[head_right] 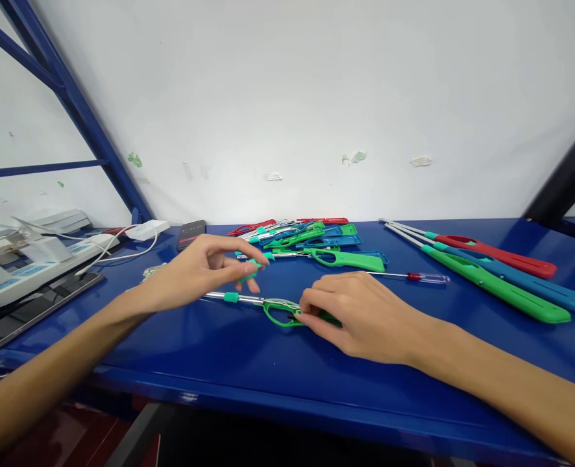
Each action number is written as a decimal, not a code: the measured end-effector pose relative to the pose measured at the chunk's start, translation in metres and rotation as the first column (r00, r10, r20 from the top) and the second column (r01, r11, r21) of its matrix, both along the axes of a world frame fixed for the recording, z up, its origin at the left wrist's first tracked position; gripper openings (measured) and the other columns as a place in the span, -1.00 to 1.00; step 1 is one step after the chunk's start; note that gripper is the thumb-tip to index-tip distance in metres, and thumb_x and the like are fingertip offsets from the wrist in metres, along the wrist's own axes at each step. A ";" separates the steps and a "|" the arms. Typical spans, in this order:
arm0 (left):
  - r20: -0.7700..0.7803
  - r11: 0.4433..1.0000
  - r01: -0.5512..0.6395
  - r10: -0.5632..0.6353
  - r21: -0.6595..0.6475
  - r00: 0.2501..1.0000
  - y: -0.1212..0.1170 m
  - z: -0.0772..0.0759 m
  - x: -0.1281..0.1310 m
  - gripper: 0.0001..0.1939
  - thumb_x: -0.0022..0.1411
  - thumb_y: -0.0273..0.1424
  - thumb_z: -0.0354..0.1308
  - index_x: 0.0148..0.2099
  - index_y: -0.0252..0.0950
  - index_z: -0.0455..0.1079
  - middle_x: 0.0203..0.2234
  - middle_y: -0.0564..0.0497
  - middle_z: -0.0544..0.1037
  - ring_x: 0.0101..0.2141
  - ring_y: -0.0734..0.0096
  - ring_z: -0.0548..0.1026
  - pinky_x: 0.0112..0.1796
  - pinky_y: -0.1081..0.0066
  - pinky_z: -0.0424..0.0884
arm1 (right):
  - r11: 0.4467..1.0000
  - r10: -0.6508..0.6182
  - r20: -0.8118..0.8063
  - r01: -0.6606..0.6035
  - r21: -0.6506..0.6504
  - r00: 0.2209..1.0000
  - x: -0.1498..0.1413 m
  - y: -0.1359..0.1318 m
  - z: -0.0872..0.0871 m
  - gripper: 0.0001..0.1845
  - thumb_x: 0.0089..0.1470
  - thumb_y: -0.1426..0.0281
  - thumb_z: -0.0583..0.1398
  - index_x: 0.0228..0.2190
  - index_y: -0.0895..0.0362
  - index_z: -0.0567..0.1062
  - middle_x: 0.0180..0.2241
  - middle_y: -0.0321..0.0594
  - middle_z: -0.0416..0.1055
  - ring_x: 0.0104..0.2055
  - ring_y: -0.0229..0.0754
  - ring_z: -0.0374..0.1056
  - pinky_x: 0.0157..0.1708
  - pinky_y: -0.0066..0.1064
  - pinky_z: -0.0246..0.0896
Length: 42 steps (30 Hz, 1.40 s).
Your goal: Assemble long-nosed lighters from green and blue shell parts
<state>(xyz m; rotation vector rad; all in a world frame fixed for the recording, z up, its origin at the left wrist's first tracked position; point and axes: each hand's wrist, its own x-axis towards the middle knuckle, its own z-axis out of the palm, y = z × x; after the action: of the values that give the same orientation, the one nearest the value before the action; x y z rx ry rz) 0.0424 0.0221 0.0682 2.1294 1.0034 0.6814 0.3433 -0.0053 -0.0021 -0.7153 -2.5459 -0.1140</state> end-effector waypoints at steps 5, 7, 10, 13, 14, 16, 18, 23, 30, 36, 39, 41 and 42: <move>0.135 0.990 0.021 -0.002 -0.140 0.991 -0.018 -0.017 0.020 -0.77 0.47 -0.21 0.30 0.02 -0.24 0.62 -0.29 -0.04 0.73 -0.30 0.19 0.82 -0.36 0.39 0.67 | 0.998 0.000 0.001 0.000 0.070 1.000 -0.001 -0.001 -0.002 -0.77 0.57 0.36 0.18 -0.20 0.06 0.59 -0.41 -0.30 0.58 -0.46 -0.20 0.45 -0.39 -0.33 0.16; 0.165 0.987 0.006 0.021 -0.161 0.986 -0.023 -0.023 0.023 -0.72 0.49 -0.18 0.31 0.07 -0.24 0.62 -0.30 -0.02 0.70 -0.35 0.24 0.79 -0.41 0.42 0.62 | 0.996 -0.002 0.001 0.002 0.094 1.000 -0.001 -0.001 -0.002 -0.75 0.58 0.36 0.17 -0.21 0.07 0.59 -0.43 -0.30 0.57 -0.47 -0.21 0.43 -0.40 -0.33 0.14; 0.189 0.985 -0.012 0.045 -0.171 0.981 -0.032 -0.030 0.025 -0.74 0.49 -0.17 0.32 0.04 -0.23 0.63 -0.38 0.03 0.65 -0.42 0.32 0.70 -0.42 0.43 0.56 | 0.993 -0.011 -0.001 0.011 0.114 1.000 -0.002 -0.002 -0.003 -0.74 0.58 0.36 0.17 -0.21 0.07 0.59 -0.43 -0.29 0.57 -0.46 -0.20 0.44 -0.39 -0.32 0.12; 0.212 0.991 -0.056 0.081 -0.122 0.974 -0.042 -0.037 0.025 -0.83 0.47 -0.23 0.34 -0.03 -0.20 0.63 -0.36 0.04 0.66 -0.34 0.33 0.65 -0.29 0.39 0.55 | 0.992 -0.026 -0.003 0.026 0.121 1.000 -0.002 -0.003 -0.003 -0.73 0.58 0.36 0.15 -0.22 0.06 0.59 -0.44 -0.31 0.56 -0.48 -0.22 0.42 -0.40 -0.32 0.10; 0.215 0.993 -0.077 0.095 -0.087 0.972 -0.045 -0.040 0.025 -0.85 0.47 -0.25 0.34 -0.03 -0.19 0.64 -0.33 0.03 0.67 -0.30 0.33 0.63 -0.25 0.38 0.54 | 0.992 -0.031 -0.003 0.031 0.120 1.000 -0.002 -0.003 -0.003 -0.73 0.58 0.36 0.15 -0.22 0.06 0.58 -0.45 -0.32 0.56 -0.48 -0.22 0.42 -0.41 -0.32 0.09; 0.219 0.994 -0.107 0.112 -0.034 0.969 -0.049 -0.045 0.026 -0.87 0.47 -0.26 0.34 -0.03 -0.17 0.66 -0.28 0.02 0.69 -0.26 0.32 0.62 -0.20 0.36 0.51 | 0.992 -0.040 -0.004 0.040 0.116 0.999 -0.002 -0.004 -0.002 -0.74 0.57 0.36 0.16 -0.22 0.05 0.58 -0.46 -0.33 0.56 -0.49 -0.23 0.41 -0.42 -0.31 0.07; 0.235 0.992 -0.123 0.127 -0.030 0.964 -0.052 -0.048 0.027 -0.89 0.47 -0.27 0.35 -0.07 -0.17 0.64 -0.29 0.03 0.69 -0.28 0.32 0.61 -0.22 0.36 0.48 | 0.993 -0.047 -0.006 0.047 0.106 0.999 -0.002 -0.004 -0.001 -0.76 0.57 0.36 0.17 -0.21 0.05 0.57 -0.47 -0.34 0.56 -0.50 -0.23 0.42 -0.44 -0.31 0.05; 0.323 0.970 -0.228 0.241 -0.078 0.915 -0.052 -0.050 0.025 -0.80 0.35 -0.24 0.47 -0.23 -0.19 0.54 -0.39 0.07 0.63 -0.35 0.36 0.58 -0.30 0.39 0.45 | 0.995 -0.053 -0.012 0.054 0.085 0.999 -0.003 -0.004 -0.001 -0.79 0.57 0.36 0.18 -0.19 0.05 0.56 -0.46 -0.36 0.55 -0.50 -0.24 0.44 -0.45 -0.33 0.06; 0.366 0.960 -0.256 0.281 -0.117 0.887 -0.050 -0.054 0.019 -0.68 0.31 -0.16 0.49 -0.29 -0.20 0.46 -0.32 -0.03 0.74 -0.31 0.28 0.73 -0.24 0.34 0.63 | 0.996 -0.052 -0.011 0.053 0.076 0.999 -0.003 -0.004 0.000 -0.78 0.56 0.36 0.18 -0.19 0.05 0.58 -0.45 -0.33 0.58 -0.50 -0.23 0.45 -0.44 -0.35 0.09; 0.380 0.959 -0.279 0.278 -0.055 0.882 -0.052 -0.062 0.021 -0.75 0.33 -0.28 0.47 0.01 -0.20 0.61 -0.24 0.00 0.72 -0.27 0.30 0.75 -0.15 0.32 0.72 | 0.995 -0.054 -0.017 0.055 0.084 0.998 -0.003 -0.004 -0.001 -0.78 0.56 0.35 0.18 -0.20 0.05 0.57 -0.46 -0.34 0.56 -0.50 -0.23 0.43 -0.44 -0.33 0.07; 0.379 0.962 -0.272 0.262 -0.027 0.888 -0.052 -0.066 0.022 -0.68 0.39 -0.28 0.42 0.14 -0.19 0.65 -0.15 -0.03 0.70 -0.25 0.28 0.75 -0.09 0.26 0.76 | 0.995 -0.053 -0.015 0.054 0.080 0.998 -0.003 -0.004 -0.001 -0.78 0.55 0.35 0.19 -0.21 0.04 0.57 -0.45 -0.33 0.57 -0.50 -0.22 0.43 -0.43 -0.34 0.07; 0.385 0.966 -0.258 0.245 -0.019 0.890 -0.052 -0.068 0.022 -0.66 0.40 -0.26 0.41 0.17 -0.19 0.66 -0.10 -0.05 0.68 -0.25 0.28 0.76 -0.10 0.24 0.78 | 0.996 -0.055 -0.014 0.056 0.074 0.998 -0.003 -0.004 -0.001 -0.78 0.55 0.34 0.19 -0.21 0.03 0.57 -0.45 -0.33 0.57 -0.50 -0.22 0.43 -0.43 -0.33 0.08; 0.388 0.968 -0.251 0.238 -0.017 0.891 -0.052 -0.068 0.022 -0.68 0.40 -0.25 0.41 0.15 -0.19 0.66 -0.08 -0.05 0.66 -0.24 0.27 0.77 -0.11 0.25 0.79 | 0.996 -0.057 -0.013 0.058 0.070 0.998 -0.002 -0.004 -0.001 -0.77 0.56 0.34 0.18 -0.21 0.03 0.57 -0.45 -0.33 0.57 -0.49 -0.22 0.43 -0.43 -0.33 0.08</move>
<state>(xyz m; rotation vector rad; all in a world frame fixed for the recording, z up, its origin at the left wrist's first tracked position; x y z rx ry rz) 0.0647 -0.0297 0.0002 1.8067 1.0476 1.1982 0.3409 -0.0091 -0.0031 -0.7599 -2.4978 -0.2179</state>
